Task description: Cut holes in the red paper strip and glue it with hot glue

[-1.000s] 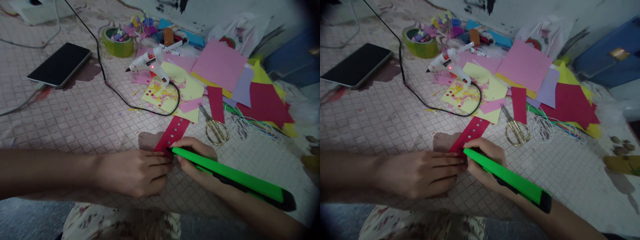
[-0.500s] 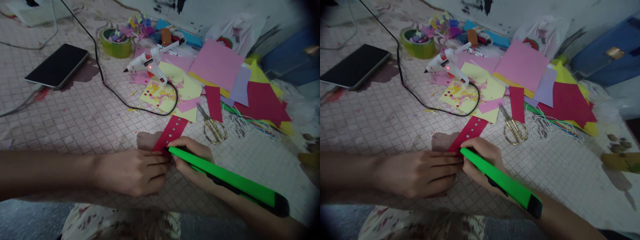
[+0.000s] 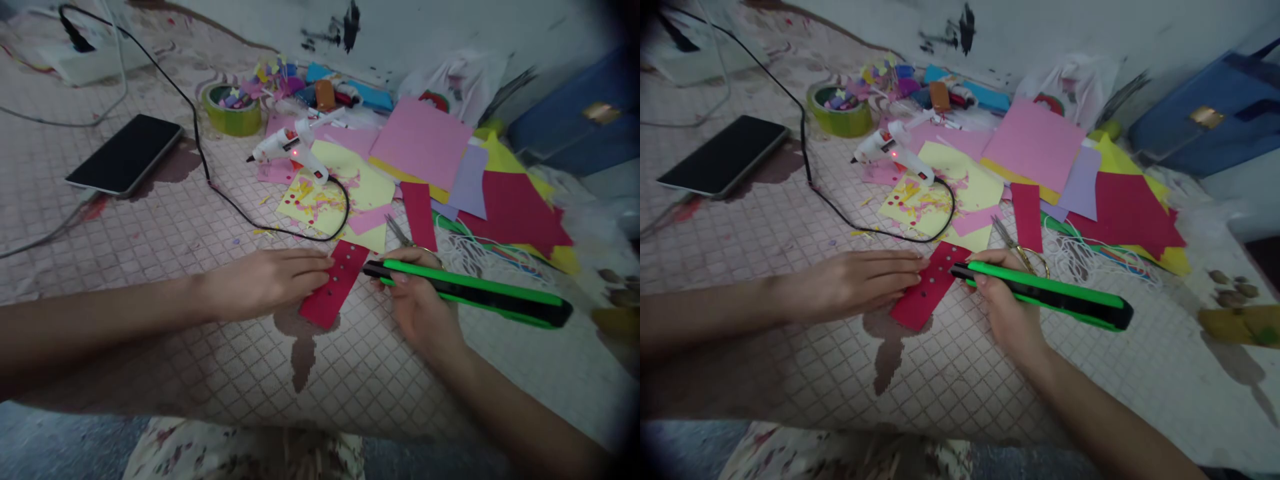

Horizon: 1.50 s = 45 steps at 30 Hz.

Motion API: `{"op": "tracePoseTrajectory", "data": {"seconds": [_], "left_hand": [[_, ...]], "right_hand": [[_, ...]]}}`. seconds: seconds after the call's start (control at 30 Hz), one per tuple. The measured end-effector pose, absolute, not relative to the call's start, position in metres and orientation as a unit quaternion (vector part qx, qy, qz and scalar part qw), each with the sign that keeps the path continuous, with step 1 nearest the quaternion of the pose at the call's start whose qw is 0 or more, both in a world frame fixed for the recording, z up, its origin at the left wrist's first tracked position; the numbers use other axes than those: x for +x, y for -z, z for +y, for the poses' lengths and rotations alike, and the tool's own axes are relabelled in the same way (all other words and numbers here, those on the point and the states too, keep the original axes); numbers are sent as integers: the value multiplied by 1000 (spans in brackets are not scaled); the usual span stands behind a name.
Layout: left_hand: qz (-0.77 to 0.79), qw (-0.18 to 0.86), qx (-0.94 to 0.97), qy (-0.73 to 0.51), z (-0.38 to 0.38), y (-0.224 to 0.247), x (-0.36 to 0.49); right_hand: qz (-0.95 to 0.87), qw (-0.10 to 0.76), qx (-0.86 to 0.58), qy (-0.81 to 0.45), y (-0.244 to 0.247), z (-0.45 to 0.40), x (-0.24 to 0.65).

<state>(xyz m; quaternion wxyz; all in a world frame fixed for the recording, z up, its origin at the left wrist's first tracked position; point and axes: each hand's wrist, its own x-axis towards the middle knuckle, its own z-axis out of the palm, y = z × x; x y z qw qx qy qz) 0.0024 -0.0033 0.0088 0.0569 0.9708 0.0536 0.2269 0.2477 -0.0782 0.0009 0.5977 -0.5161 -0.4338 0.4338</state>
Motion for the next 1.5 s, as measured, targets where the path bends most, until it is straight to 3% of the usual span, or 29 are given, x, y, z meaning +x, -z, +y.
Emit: {"op": "tracePoseTrajectory", "data": {"seconds": [0.4,0.7,1.07,1.2,1.27,1.37,1.5], "left_hand": [[174,186,954,-155,29,-13,53],[-14,301,949,-98,39,-20,35],[12,259,965,-34,-15,-14,7],[40,243,963,-113,-10,-15,7],[126,255,942,-180,-3,-16,11],[231,366,871,-232,4,-19,19],[250,554,756,-243,2,-22,22]], "right_hand": [[-418,612,-521,-423,4,-70,258],[-405,609,-521,-439,0,-71,256],[-403,608,-523,-442,1,-70,255],[-426,602,-521,-429,1,-70,255],[-439,599,-522,-420,2,-70,256],[-453,596,-518,-414,3,-70,259],[-458,584,-498,-449,2,-71,261]]}}
